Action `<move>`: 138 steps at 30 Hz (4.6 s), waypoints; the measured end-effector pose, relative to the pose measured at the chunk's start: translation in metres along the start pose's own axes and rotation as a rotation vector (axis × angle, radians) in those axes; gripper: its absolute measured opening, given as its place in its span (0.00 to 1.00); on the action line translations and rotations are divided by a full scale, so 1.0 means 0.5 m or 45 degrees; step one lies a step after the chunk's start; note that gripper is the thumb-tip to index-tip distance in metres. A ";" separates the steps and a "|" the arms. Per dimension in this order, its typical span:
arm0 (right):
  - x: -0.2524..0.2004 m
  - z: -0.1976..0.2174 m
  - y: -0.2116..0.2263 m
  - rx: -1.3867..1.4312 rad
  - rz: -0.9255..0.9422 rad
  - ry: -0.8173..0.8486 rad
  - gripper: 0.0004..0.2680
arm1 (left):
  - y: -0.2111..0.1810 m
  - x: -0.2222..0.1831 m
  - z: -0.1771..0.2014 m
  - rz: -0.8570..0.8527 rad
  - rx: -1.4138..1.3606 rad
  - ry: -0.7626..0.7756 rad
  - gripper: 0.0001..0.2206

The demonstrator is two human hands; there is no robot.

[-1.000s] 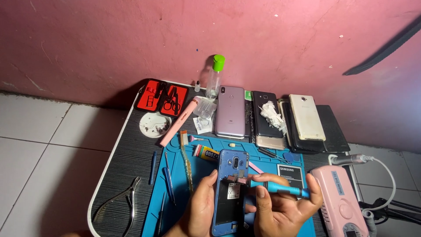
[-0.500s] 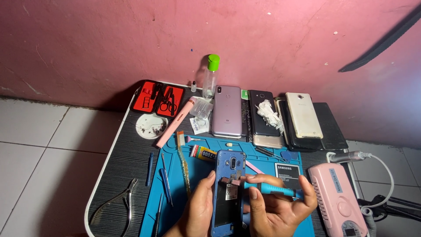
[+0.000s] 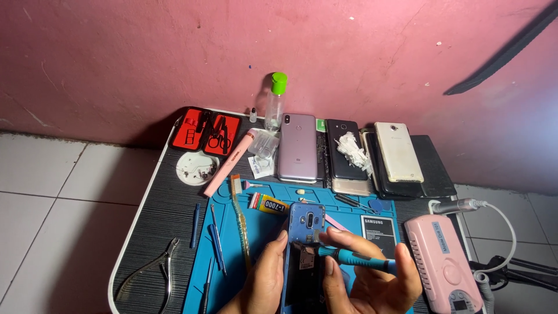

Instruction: The person removes the back cover of a blue smartphone, disconnects the battery, and uses a screwdriver to remove screws from the internal metal plate. They then use a prying tool to lift the camera module and continue unscrewing components.

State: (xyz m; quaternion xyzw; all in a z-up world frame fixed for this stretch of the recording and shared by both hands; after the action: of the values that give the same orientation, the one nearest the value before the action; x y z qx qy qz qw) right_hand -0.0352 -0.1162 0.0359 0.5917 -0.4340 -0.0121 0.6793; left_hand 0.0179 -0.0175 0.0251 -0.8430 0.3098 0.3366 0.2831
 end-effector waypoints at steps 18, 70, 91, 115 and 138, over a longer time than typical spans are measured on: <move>0.007 0.016 0.023 -0.166 -0.071 0.109 0.21 | 0.010 0.039 0.038 0.077 0.179 0.370 0.35; -0.016 -0.006 0.001 0.052 0.129 -0.180 0.14 | 0.010 0.009 0.020 -0.002 0.133 0.164 0.31; 0.154 0.132 0.050 -1.220 -0.833 0.918 0.09 | 0.006 0.013 0.012 -0.289 0.375 0.498 0.30; 0.166 0.060 0.106 -1.147 -1.053 1.003 0.16 | 0.008 0.023 0.013 -0.296 0.379 0.569 0.32; 0.189 0.055 0.132 -1.045 -1.208 1.013 0.09 | 0.024 0.028 0.023 -0.074 0.236 0.557 0.34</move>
State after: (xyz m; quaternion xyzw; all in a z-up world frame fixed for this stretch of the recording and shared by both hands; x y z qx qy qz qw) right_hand -0.0259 -0.1681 0.1420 0.3738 0.1865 -0.2502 0.8734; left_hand 0.0127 -0.0221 0.0043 -0.8747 0.3690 0.1080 0.2950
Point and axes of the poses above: each hand's wrist, its own x-axis towards the middle knuckle, its own z-axis out of the back of the hand, y = z × x, the point moved 3 cm from there along x, towards the middle knuckle, and after that the axes turned 3 degrees about -x, right-handed, at the moved point
